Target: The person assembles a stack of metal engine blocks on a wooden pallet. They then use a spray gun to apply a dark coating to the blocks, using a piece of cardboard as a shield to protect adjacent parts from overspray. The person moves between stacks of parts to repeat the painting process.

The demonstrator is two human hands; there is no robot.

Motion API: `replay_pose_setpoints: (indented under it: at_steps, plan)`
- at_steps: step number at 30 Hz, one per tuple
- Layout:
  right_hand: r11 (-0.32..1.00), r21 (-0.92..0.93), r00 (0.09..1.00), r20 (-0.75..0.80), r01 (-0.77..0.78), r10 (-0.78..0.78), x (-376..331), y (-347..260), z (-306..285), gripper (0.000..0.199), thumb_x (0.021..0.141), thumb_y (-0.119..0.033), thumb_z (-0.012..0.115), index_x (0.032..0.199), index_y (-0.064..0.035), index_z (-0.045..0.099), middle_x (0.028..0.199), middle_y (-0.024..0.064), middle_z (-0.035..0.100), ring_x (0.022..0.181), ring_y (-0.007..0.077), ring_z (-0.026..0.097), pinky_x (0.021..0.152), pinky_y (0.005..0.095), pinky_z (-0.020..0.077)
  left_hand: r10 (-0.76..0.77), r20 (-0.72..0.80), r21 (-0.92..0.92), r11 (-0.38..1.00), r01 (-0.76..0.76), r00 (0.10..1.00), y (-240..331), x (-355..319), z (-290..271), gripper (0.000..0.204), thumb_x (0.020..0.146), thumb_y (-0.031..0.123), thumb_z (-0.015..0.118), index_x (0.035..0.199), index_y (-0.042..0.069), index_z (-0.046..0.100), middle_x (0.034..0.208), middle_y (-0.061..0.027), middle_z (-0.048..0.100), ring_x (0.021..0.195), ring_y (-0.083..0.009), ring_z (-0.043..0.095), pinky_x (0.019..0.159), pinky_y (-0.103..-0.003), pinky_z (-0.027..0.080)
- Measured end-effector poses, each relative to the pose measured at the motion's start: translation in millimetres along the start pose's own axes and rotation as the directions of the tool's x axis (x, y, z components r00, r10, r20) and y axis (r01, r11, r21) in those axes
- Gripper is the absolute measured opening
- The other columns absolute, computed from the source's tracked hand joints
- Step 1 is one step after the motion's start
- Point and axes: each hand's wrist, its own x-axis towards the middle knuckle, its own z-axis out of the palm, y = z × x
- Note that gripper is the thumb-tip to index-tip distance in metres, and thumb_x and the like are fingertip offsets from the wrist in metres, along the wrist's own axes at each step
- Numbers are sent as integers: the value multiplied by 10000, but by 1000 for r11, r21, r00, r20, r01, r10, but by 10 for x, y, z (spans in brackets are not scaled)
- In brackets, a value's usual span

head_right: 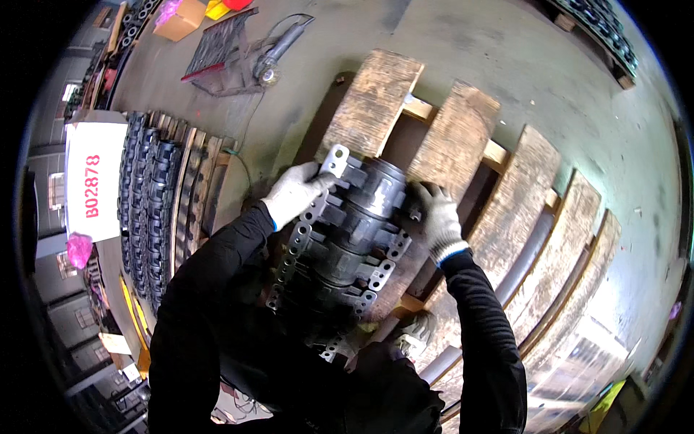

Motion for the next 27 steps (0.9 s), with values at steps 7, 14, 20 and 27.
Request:
replay_pose_setpoints:
  at_steps: [7,14,20,27]
  plan:
    - [980,178,993,95,-83,67,51,-287,-50,642,680,-27,800,1279,-1,571,1180,192,581,1071,351,560,915,417,490,-8,40,109,994,4,999,22,-23,-143,532,851,495,698,1017,-9,651,906,-237,687,858,-391,678,769,-466,532]
    - [937,261,959,221,-231,174,-25,-135,149,711,651,-43,843,1289,-30,529,1122,128,567,963,272,538,885,423,460,101,168,185,974,-132,981,-53,-47,-252,525,767,482,747,982,8,680,837,-228,690,846,-395,686,757,-477,535]
    - [935,-315,799,513,-165,314,384,-368,-515,1112,580,-101,891,1514,-55,291,1464,212,408,1354,412,384,1138,467,354,15,383,282,950,-133,924,203,-86,-979,480,819,465,691,1088,69,731,1054,-180,715,1003,-335,685,871,-428,530]
    - [686,392,787,389,-612,479,701,-922,-1759,845,808,0,726,1522,-76,281,1569,151,312,1451,276,290,1164,378,285,-203,-336,-326,941,88,920,-511,-1519,-2445,464,890,432,612,1001,-14,680,972,-256,687,950,-423,664,842,-506,516]
